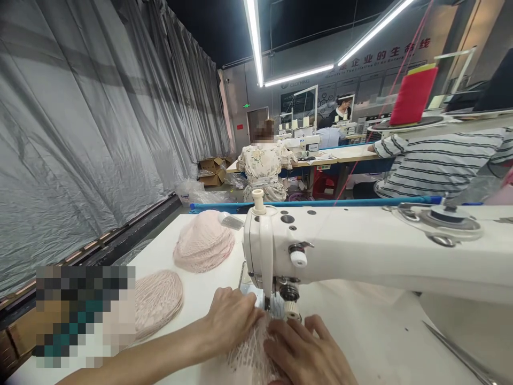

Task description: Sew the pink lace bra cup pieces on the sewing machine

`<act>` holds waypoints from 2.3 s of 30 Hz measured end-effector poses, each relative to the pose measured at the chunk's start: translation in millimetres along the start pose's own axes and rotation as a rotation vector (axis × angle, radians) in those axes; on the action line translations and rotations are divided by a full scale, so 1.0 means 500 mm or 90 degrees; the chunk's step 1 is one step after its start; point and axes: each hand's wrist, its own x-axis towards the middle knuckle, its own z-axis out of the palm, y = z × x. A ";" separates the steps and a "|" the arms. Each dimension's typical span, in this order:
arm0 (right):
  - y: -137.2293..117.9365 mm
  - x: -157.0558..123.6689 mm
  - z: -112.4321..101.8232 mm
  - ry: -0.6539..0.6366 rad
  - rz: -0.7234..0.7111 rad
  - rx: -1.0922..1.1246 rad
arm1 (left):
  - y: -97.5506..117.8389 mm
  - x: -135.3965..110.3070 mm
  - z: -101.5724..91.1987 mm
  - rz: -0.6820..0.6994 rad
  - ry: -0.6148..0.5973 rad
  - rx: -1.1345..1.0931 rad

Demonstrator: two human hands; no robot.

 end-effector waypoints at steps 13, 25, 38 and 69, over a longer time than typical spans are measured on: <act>0.006 0.012 -0.011 0.032 -0.029 -0.080 | -0.027 -0.054 0.025 0.328 0.214 0.024; 0.069 -0.029 0.076 0.078 0.089 -0.186 | -0.048 0.052 0.027 0.200 0.181 0.072; -0.010 -0.002 -0.006 -0.002 0.020 0.047 | -0.011 -0.072 0.050 0.361 0.307 -0.060; -0.004 -0.017 -0.015 0.009 0.058 0.092 | 0.004 -0.060 0.070 0.378 0.488 -0.107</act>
